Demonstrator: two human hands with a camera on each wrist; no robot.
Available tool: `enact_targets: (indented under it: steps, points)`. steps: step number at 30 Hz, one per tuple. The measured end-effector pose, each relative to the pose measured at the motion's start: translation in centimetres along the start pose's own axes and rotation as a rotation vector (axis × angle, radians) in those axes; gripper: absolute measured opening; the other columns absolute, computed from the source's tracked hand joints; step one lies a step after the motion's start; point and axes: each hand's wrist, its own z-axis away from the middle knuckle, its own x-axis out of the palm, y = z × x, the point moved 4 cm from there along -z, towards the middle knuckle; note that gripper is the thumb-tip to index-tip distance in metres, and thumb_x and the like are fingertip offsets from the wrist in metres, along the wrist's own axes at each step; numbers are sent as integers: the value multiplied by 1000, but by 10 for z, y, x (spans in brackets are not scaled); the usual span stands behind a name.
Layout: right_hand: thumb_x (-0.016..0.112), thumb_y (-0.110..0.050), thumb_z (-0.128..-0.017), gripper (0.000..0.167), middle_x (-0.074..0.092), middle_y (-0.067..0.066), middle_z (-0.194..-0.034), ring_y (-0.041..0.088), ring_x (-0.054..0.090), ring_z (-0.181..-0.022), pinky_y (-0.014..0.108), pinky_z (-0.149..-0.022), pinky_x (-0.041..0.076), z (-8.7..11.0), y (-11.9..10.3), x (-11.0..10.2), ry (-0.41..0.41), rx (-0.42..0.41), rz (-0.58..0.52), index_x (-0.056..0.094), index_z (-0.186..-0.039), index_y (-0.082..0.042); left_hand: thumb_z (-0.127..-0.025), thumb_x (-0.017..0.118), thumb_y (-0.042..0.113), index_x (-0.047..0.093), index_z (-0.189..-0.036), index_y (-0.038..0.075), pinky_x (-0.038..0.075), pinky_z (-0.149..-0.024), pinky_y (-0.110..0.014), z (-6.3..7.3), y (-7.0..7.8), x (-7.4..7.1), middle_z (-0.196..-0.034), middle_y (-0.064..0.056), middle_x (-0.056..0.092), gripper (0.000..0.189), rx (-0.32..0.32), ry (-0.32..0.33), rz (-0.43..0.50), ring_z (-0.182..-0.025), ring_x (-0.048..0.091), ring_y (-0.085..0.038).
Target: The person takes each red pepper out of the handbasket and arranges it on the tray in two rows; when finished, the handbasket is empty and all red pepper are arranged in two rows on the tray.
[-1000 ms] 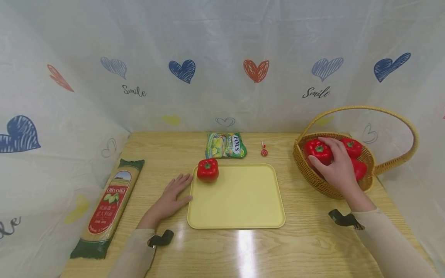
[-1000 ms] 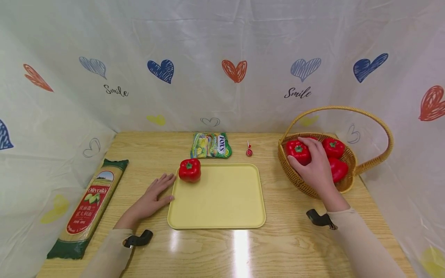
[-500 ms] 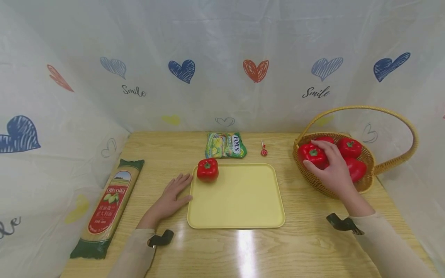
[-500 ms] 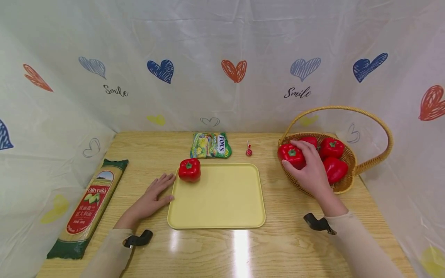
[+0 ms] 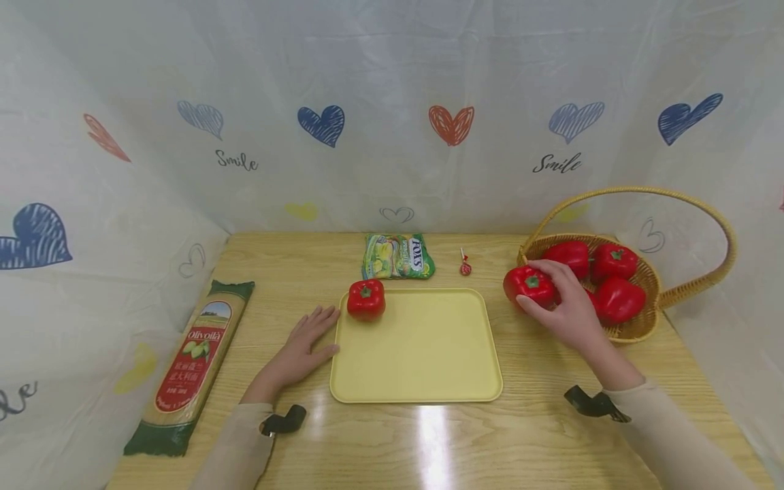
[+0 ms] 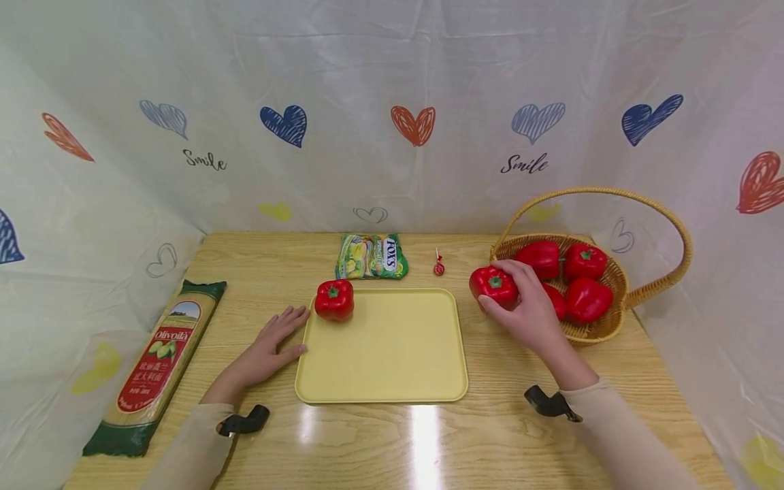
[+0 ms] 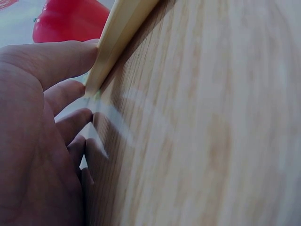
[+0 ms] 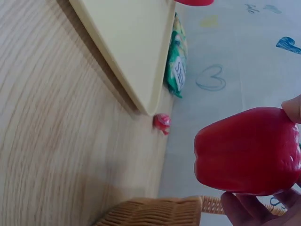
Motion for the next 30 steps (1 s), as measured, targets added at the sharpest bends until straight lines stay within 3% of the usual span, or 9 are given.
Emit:
enact_targets:
  steps: [15, 30]
  points:
    - [83, -19, -86, 62, 49, 16, -144, 41, 47, -132, 69, -97, 49, 5, -9, 19, -49, -10, -63, 55, -141, -11, -100, 65, 33, 36, -159, 10, 2, -126, -55, 0, 0, 0, -166, -14, 27, 69, -1, 7, 6, -155, 11, -36]
    - [84, -15, -84, 61, 52, 16, -140, 38, 52, -124, 62, -93, 54, 7, -17, 38, -79, -47, -83, 56, -138, -10, -100, 65, 32, 36, -159, 10, 2, -126, -55, 0, -1, 1, -166, -14, 27, 69, 6, 8, 5, -155, 11, -36]
